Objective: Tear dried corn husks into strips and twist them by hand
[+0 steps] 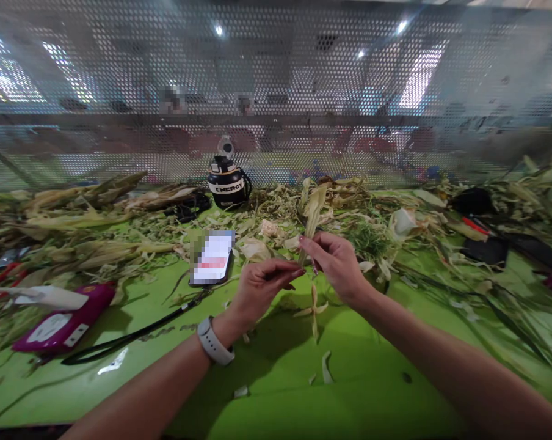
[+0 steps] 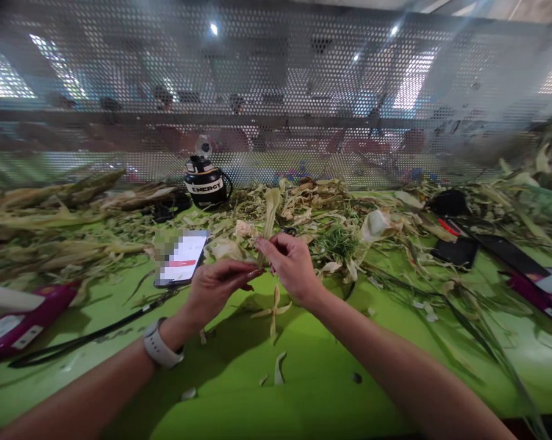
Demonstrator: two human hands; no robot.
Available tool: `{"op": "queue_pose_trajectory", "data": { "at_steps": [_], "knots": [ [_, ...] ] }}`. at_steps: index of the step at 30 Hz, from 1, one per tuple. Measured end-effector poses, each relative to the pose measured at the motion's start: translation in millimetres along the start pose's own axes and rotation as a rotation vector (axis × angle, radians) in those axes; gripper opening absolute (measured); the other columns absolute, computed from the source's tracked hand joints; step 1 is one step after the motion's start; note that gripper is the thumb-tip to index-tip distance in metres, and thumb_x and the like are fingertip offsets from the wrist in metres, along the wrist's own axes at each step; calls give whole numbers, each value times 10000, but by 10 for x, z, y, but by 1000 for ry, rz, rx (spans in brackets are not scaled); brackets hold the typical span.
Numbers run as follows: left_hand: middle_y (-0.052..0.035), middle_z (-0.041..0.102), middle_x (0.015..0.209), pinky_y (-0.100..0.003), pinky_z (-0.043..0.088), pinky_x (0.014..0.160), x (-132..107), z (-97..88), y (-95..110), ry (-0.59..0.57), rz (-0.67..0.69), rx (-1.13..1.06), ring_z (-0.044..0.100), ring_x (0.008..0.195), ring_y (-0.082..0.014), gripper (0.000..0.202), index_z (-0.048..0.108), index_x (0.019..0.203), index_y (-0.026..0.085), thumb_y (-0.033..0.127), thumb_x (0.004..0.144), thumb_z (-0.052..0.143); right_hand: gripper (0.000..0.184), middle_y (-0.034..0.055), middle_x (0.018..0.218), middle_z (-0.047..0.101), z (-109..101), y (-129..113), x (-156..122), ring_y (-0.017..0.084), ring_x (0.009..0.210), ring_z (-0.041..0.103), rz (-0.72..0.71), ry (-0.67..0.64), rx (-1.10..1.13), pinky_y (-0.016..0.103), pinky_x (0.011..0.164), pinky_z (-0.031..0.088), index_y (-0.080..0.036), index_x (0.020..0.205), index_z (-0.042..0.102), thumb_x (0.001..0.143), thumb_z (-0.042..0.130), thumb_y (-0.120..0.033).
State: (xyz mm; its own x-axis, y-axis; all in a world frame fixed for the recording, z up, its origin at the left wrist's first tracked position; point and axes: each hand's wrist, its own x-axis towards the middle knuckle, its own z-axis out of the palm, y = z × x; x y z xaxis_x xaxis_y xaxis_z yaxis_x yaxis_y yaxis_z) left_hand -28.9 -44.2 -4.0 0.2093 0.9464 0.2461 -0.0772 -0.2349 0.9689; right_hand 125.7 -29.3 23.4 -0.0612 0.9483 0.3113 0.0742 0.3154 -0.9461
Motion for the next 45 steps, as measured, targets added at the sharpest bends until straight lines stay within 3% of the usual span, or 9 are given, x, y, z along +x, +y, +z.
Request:
{"op": "queue_pose_trajectory", "data": {
  "at_steps": [9, 16, 20, 28, 32, 36, 40, 42, 45],
  "knots": [
    [-23, 706, 712, -274, 583, 701, -12, 10, 20, 6, 6, 0, 678, 682, -143, 173, 680, 762, 157, 315, 704, 722, 333, -64, 462, 422, 45, -33, -35, 63, 401, 400, -31, 2, -12, 196, 384, 318, -177, 573, 502, 794, 609, -402],
    [-28, 703, 772, -248, 583, 586, -1, 19, -49, 0, 58, -37, 673, 687, -149, 171, 681, 757, 158, 315, 702, 718, 335, -68, 453, 422, 30, 19, -24, 60, 391, 408, -18, -6, 15, 185, 376, 323, -176, 578, 480, 805, 601, -391],
    [-36, 704, 772, -264, 579, 695, -8, 13, -62, -25, 111, -9, 681, 714, -142, 149, 651, 793, 142, 271, 735, 697, 337, -69, 470, 428, 40, 46, -24, 59, 396, 405, -6, -7, 25, 184, 377, 329, -175, 585, 485, 797, 605, -407],
    [-2, 690, 733, -243, 566, 674, 2, 24, 28, -17, -17, -138, 688, 703, -136, 288, 476, 867, 171, 225, 722, 719, 324, -67, 480, 419, 44, 40, -42, 61, 410, 400, -17, -15, 11, 184, 379, 319, -175, 593, 488, 799, 604, -396],
    [-12, 693, 749, -270, 566, 715, 24, 8, 36, -99, -47, -150, 684, 711, -138, 322, 540, 1008, 151, 223, 737, 700, 310, -53, 517, 423, 35, -14, -64, 70, 439, 414, -80, -51, -41, 194, 389, 321, -172, 601, 507, 810, 597, -382],
    [-39, 704, 768, -265, 560, 697, 47, 0, 13, -180, -139, -156, 681, 678, -136, 210, 660, 880, 131, 246, 712, 713, 335, -52, 506, 409, -15, -97, -43, 66, 442, 398, -166, 3, -140, 200, 406, 309, -171, 560, 489, 813, 604, -358],
    [-44, 708, 747, -270, 552, 658, 51, -3, 41, -189, -177, -167, 676, 648, -142, 196, 690, 828, 134, 258, 683, 736, 352, -51, 470, 435, -107, -184, 24, 68, 411, 397, -177, 32, -132, 199, 391, 316, -170, 563, 513, 807, 610, -404],
    [-48, 710, 739, -283, 549, 662, 52, -7, 56, -162, -206, -193, 672, 637, -144, 207, 694, 815, 129, 260, 666, 751, 336, -39, 505, 483, -152, -206, 62, 76, 420, 438, -179, 39, -99, 199, 397, 357, -171, 613, 544, 812, 594, -436],
    [-46, 713, 726, -294, 541, 681, 68, -22, 47, -84, -266, -284, 665, 640, -146, 215, 692, 786, 125, 251, 636, 778, 237, -8, 660, 567, -199, -186, 101, 95, 501, 511, -256, 80, -144, 211, 451, 426, -180, 868, 614, 848, 554, -409]
  ]
}}
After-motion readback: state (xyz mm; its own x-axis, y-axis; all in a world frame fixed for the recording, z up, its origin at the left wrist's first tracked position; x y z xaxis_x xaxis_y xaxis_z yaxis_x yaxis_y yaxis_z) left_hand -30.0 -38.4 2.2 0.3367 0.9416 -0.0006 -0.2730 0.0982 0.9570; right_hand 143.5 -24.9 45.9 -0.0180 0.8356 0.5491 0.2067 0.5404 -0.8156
